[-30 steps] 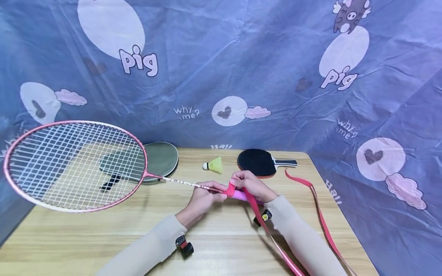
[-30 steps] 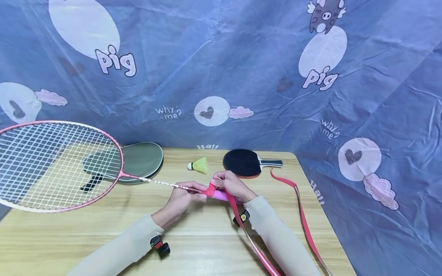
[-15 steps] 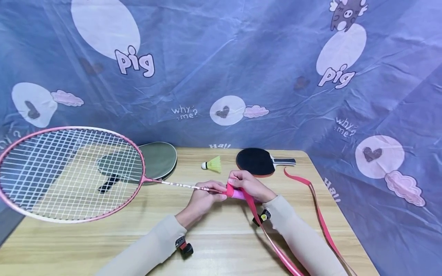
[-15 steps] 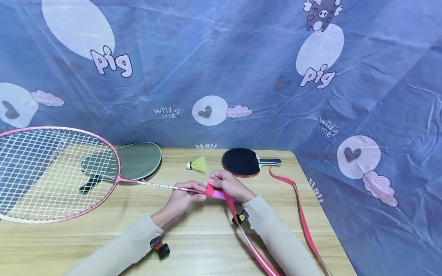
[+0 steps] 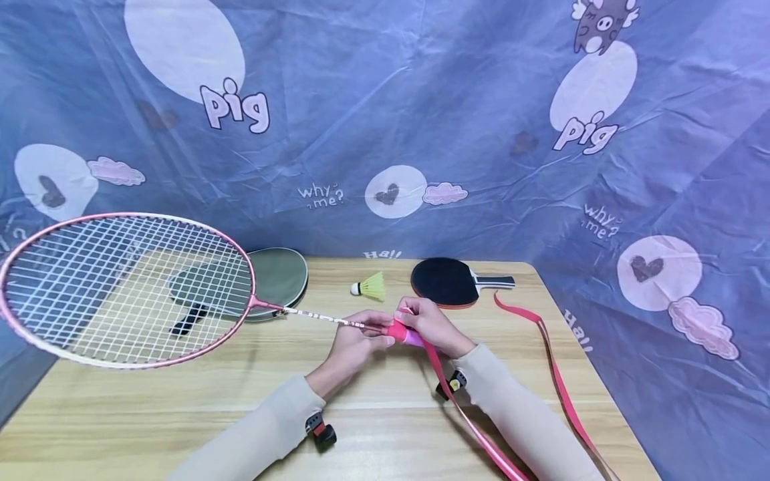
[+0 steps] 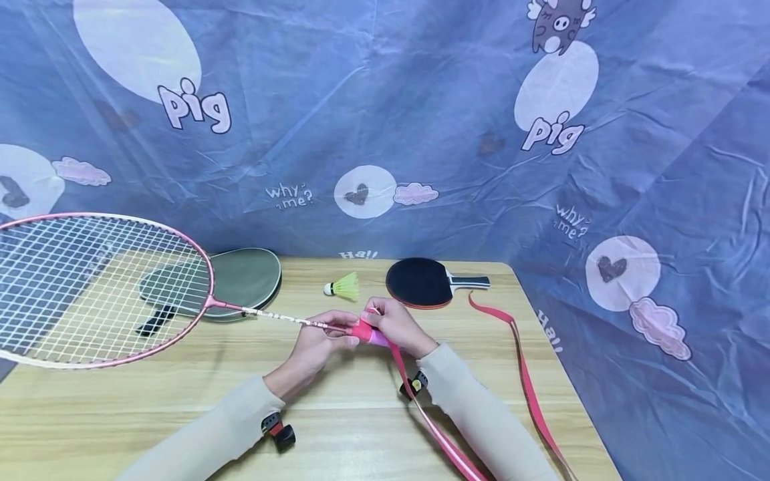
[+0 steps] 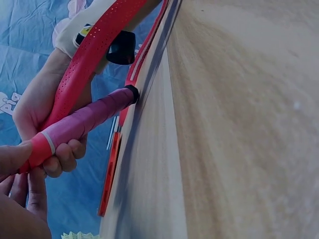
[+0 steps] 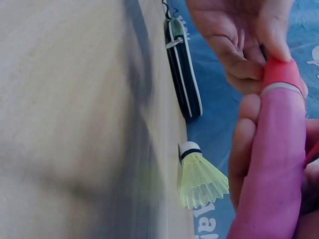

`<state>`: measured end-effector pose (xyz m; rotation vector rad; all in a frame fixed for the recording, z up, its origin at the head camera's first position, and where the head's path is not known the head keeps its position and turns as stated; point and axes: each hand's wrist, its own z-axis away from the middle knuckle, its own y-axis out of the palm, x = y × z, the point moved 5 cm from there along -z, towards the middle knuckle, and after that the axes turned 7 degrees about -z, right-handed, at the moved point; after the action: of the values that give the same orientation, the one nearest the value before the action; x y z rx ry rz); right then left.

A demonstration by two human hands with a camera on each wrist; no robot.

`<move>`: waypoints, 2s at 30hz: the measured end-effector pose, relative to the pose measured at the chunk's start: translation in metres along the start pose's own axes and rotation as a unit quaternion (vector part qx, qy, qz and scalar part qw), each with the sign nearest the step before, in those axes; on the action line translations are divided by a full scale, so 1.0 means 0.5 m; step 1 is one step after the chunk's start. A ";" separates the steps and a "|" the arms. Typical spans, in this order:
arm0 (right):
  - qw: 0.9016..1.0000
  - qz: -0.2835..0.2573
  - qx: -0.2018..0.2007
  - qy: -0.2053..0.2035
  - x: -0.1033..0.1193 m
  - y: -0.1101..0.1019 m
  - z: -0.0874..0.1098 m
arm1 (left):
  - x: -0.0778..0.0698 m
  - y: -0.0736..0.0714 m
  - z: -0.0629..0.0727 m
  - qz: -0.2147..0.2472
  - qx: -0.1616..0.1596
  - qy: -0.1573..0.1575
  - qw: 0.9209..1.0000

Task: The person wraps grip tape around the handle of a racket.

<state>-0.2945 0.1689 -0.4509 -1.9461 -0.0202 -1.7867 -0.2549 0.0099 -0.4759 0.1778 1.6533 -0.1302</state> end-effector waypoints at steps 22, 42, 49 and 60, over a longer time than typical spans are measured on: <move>1.000 -0.011 -0.012 0.009 0.012 -0.019 0.005 | 0.006 0.002 0.003 0.022 -0.041 -0.069 0.997; 0.981 -0.074 0.161 0.076 -0.005 -0.022 -0.017 | 0.000 -0.010 -0.004 0.030 -0.011 -0.077 0.996; 0.974 -0.087 0.186 0.097 -0.012 -0.039 -0.023 | -0.004 -0.008 -0.005 0.035 -0.002 -0.068 0.997; 0.958 -0.145 0.228 0.094 -0.014 -0.037 -0.018 | 0.000 -0.004 -0.002 0.024 0.006 -0.059 0.998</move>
<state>-0.3101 0.1842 -0.4511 -1.4966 -0.6268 -1.9309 -0.2564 0.0080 -0.4761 0.2144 1.5292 -0.1113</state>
